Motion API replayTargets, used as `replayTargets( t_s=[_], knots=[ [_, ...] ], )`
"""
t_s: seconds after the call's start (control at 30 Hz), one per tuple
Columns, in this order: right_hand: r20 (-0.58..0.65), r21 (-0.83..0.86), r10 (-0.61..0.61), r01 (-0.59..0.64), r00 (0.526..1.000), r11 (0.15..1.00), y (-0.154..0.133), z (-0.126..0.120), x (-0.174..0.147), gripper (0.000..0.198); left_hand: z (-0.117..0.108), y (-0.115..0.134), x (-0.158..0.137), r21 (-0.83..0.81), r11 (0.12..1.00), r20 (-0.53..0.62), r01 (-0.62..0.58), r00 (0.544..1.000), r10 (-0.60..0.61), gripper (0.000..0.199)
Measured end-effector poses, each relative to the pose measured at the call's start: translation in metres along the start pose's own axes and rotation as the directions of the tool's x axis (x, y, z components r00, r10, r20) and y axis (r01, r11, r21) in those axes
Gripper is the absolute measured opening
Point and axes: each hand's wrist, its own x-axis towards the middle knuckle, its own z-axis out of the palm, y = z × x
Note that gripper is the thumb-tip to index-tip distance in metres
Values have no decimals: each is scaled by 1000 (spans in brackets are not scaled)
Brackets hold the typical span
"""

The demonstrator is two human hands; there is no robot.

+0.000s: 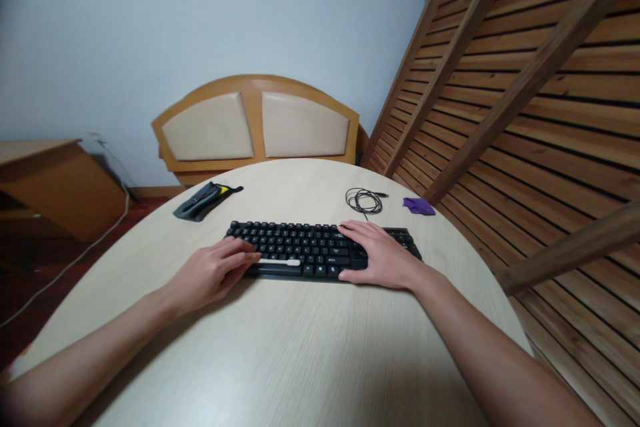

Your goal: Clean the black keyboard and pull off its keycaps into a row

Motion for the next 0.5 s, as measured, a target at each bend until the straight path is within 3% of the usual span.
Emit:
replayTargets(
  t_s=[0.2, 0.5],
  knots=[
    [-11, -12, -1, 1, 1000, 1000, -6, 7, 1, 91, 8, 11, 1, 28, 1000, -58, 13, 998, -11, 30],
    [-2, -17, 2, -2, 1000, 1000, -22, 10, 5, 90, 13, 22, 3, 27, 1000, -34, -7, 999, 8, 32]
  ],
)
